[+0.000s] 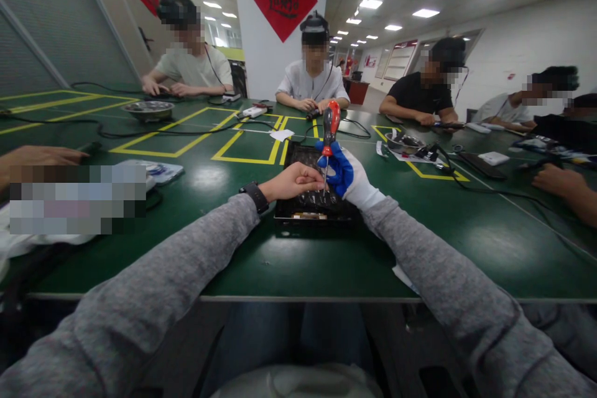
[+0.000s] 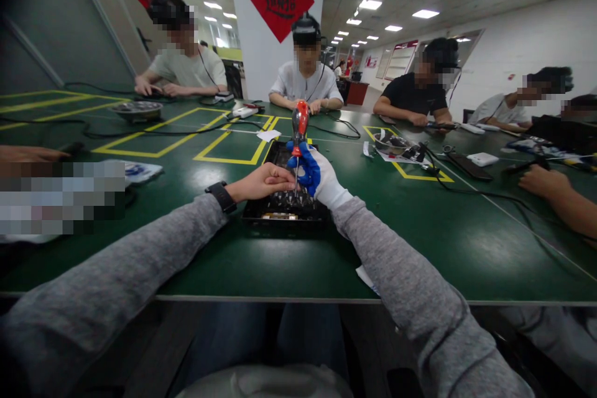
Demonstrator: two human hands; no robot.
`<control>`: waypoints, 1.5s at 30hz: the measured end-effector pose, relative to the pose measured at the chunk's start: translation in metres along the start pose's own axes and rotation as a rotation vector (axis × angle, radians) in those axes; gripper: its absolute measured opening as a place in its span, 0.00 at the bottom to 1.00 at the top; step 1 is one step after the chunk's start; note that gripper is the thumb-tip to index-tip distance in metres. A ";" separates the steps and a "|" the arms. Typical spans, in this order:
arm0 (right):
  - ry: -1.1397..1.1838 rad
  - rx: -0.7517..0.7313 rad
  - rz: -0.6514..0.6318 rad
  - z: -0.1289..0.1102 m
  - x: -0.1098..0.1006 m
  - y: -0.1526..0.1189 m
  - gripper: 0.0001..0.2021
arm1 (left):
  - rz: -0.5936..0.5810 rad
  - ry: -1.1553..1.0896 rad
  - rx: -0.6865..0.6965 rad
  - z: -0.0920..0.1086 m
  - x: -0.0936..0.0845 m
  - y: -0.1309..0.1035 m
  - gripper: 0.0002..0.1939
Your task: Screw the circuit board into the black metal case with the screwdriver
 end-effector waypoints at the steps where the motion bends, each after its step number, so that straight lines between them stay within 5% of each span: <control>1: 0.005 -0.001 0.016 0.000 -0.001 0.000 0.15 | 0.004 -0.007 0.000 0.000 -0.001 0.000 0.17; 14: -0.102 -0.107 0.023 -0.005 0.000 0.001 0.17 | 0.022 -0.101 -0.053 -0.008 -0.005 -0.001 0.18; 27: 0.049 0.018 -0.175 0.006 0.009 -0.001 0.18 | -0.026 -0.086 -0.022 0.002 -0.001 -0.001 0.17; 45: 0.088 0.067 -0.104 0.007 0.007 -0.002 0.19 | -0.072 -0.121 -0.061 -0.005 0.002 -0.001 0.17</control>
Point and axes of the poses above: each hand's wrist, its own y-axis towards the middle knuckle, its own x-axis out of the palm, z = x × y, the point moved 10 cm from there along y, towards the middle knuckle, and after that the axes turned 3 degrees about -y, right-handed, at the moved point
